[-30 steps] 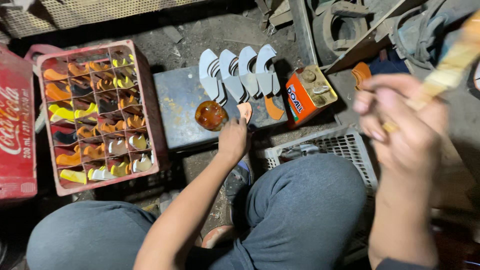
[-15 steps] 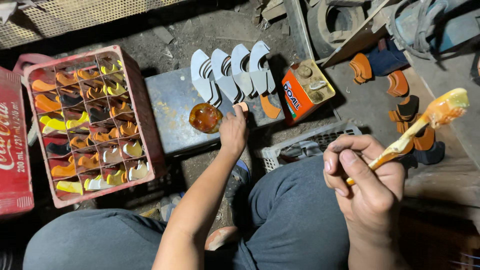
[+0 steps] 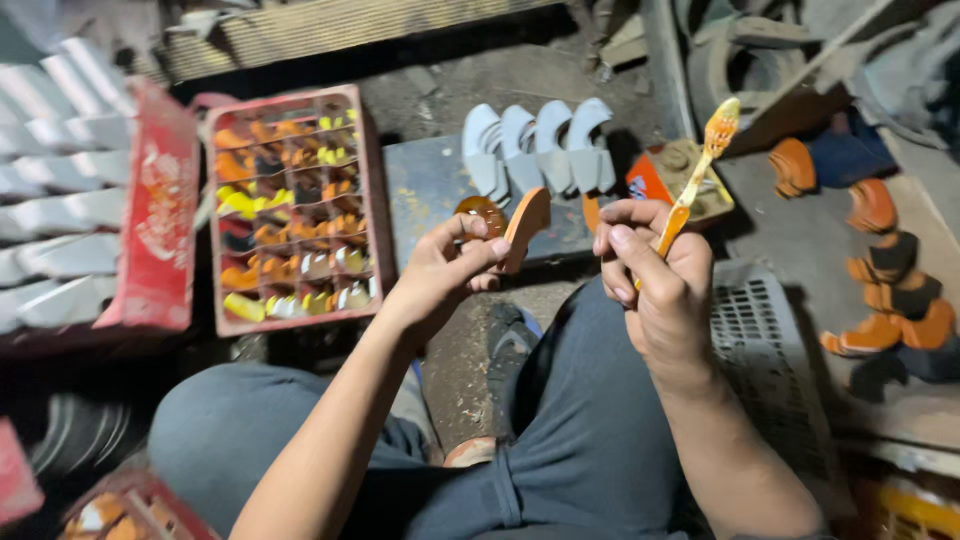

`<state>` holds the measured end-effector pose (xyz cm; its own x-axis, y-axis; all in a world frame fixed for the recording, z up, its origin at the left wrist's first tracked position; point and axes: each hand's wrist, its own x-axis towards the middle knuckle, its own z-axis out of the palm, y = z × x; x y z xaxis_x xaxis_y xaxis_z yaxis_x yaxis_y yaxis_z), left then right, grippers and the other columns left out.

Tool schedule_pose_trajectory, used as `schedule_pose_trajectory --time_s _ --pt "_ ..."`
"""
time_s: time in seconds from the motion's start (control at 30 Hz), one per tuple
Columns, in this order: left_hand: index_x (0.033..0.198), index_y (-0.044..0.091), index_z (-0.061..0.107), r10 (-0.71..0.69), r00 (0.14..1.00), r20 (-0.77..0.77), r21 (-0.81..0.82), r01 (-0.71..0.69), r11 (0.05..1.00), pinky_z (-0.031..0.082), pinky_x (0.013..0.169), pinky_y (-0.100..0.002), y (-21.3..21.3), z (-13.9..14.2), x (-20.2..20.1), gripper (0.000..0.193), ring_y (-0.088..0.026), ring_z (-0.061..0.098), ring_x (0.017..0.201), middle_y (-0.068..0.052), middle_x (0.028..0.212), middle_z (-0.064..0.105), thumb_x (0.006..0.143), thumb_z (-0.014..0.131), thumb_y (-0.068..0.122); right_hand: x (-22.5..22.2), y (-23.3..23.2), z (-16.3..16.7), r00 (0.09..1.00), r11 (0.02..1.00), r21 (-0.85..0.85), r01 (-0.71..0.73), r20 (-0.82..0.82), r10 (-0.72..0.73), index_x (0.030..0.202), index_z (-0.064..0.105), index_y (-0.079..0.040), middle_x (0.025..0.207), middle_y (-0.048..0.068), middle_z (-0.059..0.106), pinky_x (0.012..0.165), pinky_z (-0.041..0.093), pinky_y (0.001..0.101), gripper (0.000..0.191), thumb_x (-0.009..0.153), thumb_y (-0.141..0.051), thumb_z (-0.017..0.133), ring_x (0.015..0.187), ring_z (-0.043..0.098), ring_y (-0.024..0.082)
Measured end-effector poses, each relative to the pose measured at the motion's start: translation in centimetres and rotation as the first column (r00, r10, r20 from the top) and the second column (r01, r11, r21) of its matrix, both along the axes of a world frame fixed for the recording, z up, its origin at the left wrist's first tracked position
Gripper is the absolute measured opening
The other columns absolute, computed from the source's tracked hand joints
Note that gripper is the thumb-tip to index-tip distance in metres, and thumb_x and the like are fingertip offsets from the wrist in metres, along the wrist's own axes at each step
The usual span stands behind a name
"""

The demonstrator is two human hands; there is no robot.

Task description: The person sits on the floor and paints small curved shoe parts orange using a brush. They pick up each part from a crate, apply paint to both sides, and place the finished parts back into the crate.

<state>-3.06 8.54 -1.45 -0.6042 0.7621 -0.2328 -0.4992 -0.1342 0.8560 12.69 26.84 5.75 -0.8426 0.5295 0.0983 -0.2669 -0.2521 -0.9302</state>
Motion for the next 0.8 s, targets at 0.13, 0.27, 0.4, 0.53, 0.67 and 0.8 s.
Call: schedule_pose_trajectory --time_s 0.13,0.27,0.4,0.53,0.67,0.8 --pt "0.112 0.005 0.061 0.051 0.993 0.108 0.117 -0.064 0.991 0.057 0.072 -0.025 -7.6 3.6 2.7 0.026 -0.010 0.066 0.083 -0.003 0.096 0.066 0.092 0.075 0.014 -2.5 -5.5 -0.5 0.999 0.999 0.042 -0.032 0.009 0.032 0.123 0.055 0.007 0.103 0.011 0.069 0.052 0.033 0.0189 0.028 0.101 -0.009 0.059 0.058 0.043 0.004" --pt "0.116 0.007 0.062 0.071 0.986 0.149 0.177 -0.098 0.979 0.056 0.076 -0.025 -11.6 2.6 5.4 0.025 -0.010 0.067 0.086 0.000 0.100 0.066 0.095 0.072 0.015 -3.7 -9.5 -1.6 0.984 0.985 -0.057 -0.161 0.069 0.165 0.128 0.057 0.004 0.097 0.006 0.068 0.051 0.035 0.0175 0.032 0.102 -0.013 0.061 0.061 0.048 0.001" --pt "0.116 0.006 0.061 0.134 0.978 0.162 0.194 -0.165 0.967 0.056 0.074 -0.025 -12.7 0.2 6.9 0.023 -0.009 0.066 0.085 -0.001 0.098 0.066 0.097 0.070 0.016 -3.4 -11.6 -3.7 0.957 0.967 0.047 -0.251 0.163 0.241 0.125 0.063 0.002 0.086 0.000 0.062 0.050 0.035 0.0176 0.029 0.098 -0.008 0.068 0.058 0.046 0.001" --pt "0.115 0.001 0.062 0.273 0.913 -0.303 -0.089 -0.313 0.946 0.059 0.073 -0.028 -12.6 -0.2 7.8 0.025 -0.012 0.072 0.083 -0.006 0.091 0.073 0.099 0.070 0.020 -3.9 -12.1 -5.4 0.951 0.965 0.111 -0.236 0.232 0.206 0.118 0.066 0.000 0.081 -0.001 0.062 0.050 0.037 0.0183 0.024 0.095 -0.004 0.071 0.058 0.048 0.001" --pt "0.124 -0.005 0.058 0.154 0.564 -0.811 -0.162 -0.470 0.867 0.058 0.071 -0.033 -12.6 0.3 8.0 0.055 -0.029 0.075 0.085 -0.021 0.093 0.074 0.085 0.081 0.025 -4.6 -12.2 -6.8 0.927 0.948 0.189 -0.257 0.326 0.186 0.117 0.067 -0.001 0.081 -0.003 0.061 0.052 0.038 0.0177 0.024 0.094 -0.004 0.072 0.060 0.049 0.000" --pt "0.120 -0.001 0.067 0.136 0.652 -0.746 -0.239 -0.452 0.859 0.058 0.068 -0.033 -12.0 -1.0 7.4 0.037 -0.029 0.076 0.076 -0.020 0.091 0.075 0.090 0.075 0.019 -5.3 -12.2 -8.1 0.915 0.926 0.227 -0.301 0.342 0.214 0.115 0.066 -0.002 0.084 -0.003 0.064 0.053 0.042 0.0185 0.024 0.093 -0.004 0.073 0.062 0.053 0.000"
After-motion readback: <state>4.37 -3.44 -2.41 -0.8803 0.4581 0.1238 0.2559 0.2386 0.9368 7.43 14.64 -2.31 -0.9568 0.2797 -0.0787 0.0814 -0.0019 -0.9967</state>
